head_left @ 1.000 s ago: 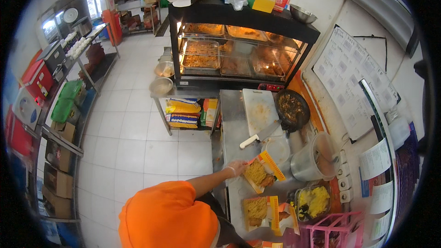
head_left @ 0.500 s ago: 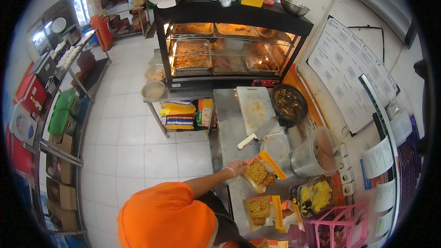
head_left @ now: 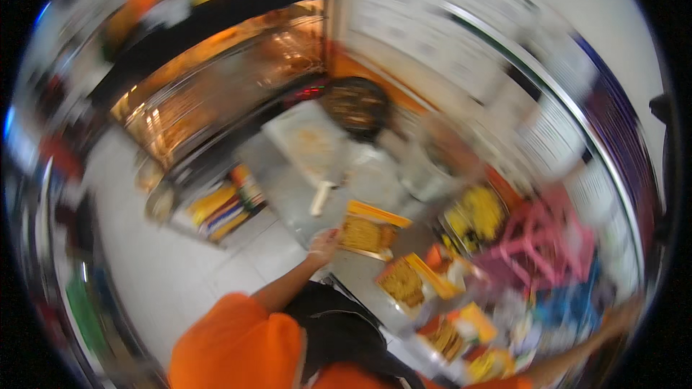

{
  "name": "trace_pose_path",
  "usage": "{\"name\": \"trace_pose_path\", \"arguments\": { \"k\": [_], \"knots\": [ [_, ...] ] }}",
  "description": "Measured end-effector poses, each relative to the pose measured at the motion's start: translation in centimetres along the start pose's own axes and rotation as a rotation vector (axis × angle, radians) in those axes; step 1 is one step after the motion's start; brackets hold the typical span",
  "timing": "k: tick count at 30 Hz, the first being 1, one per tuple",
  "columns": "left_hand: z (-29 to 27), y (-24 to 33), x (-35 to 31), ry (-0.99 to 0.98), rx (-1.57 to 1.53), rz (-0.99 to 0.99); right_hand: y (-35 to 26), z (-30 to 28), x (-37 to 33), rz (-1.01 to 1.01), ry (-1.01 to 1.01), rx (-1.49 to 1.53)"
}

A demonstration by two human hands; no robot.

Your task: The person assembles multiple meal boxes by placing noodles and scrambled eggs into cardboard containers. They handle order slips and arrange the filled boxes on the counter.

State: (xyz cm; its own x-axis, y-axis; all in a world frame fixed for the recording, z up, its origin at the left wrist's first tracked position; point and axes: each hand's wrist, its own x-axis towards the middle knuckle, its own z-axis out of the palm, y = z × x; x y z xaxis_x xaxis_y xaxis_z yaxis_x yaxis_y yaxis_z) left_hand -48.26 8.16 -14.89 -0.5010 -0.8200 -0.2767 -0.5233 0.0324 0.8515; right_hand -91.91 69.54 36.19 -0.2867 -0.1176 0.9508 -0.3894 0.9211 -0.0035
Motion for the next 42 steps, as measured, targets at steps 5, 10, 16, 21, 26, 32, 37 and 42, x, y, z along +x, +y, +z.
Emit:
{"name": "trace_pose_path", "arguments": {
  "k": [5, 10, 16, 21, 26, 32, 37, 42],
  "knots": [
    [-0.5, -2.5, 0.8, -0.132, -0.393, 0.078, -0.1, -0.1, 0.2, -0.033, 0.007, -0.046],
    [-0.5, -2.0, 1.8, 0.008, -0.142, 0.163, -5.2, -2.4, 1.4, 0.009, 0.018, -0.079],
    [-0.8, 1.1, -0.5, 0.123, 0.063, 0.246, -6.5, -2.0, 1.5, 0.041, 0.056, -0.118],
    [-0.2, 3.7, -1.7, 0.235, 0.239, 0.281, -4.3, -1.1, 0.9, -0.007, 0.112, -0.132],
    [0.7, 3.7, -1.5, 0.262, 0.292, 0.272, -2.3, -0.1, 0.7, -0.068, 0.166, -0.079],
    [0.7, 5.3, -2.0, 0.284, 0.355, 0.169, -1.2, 1.1, 0.1, -0.060, 0.239, -0.199],
    [0.4, 6.8, -2.8, 0.320, 0.368, 0.192, -1.0, 1.6, 0.3, -0.108, 0.310, -0.182],
    [0.2, 7.5, -2.7, 0.263, 0.412, 0.097, -0.3, 2.1, 0.2, -0.052, 0.340, -0.215]
  ]
}}
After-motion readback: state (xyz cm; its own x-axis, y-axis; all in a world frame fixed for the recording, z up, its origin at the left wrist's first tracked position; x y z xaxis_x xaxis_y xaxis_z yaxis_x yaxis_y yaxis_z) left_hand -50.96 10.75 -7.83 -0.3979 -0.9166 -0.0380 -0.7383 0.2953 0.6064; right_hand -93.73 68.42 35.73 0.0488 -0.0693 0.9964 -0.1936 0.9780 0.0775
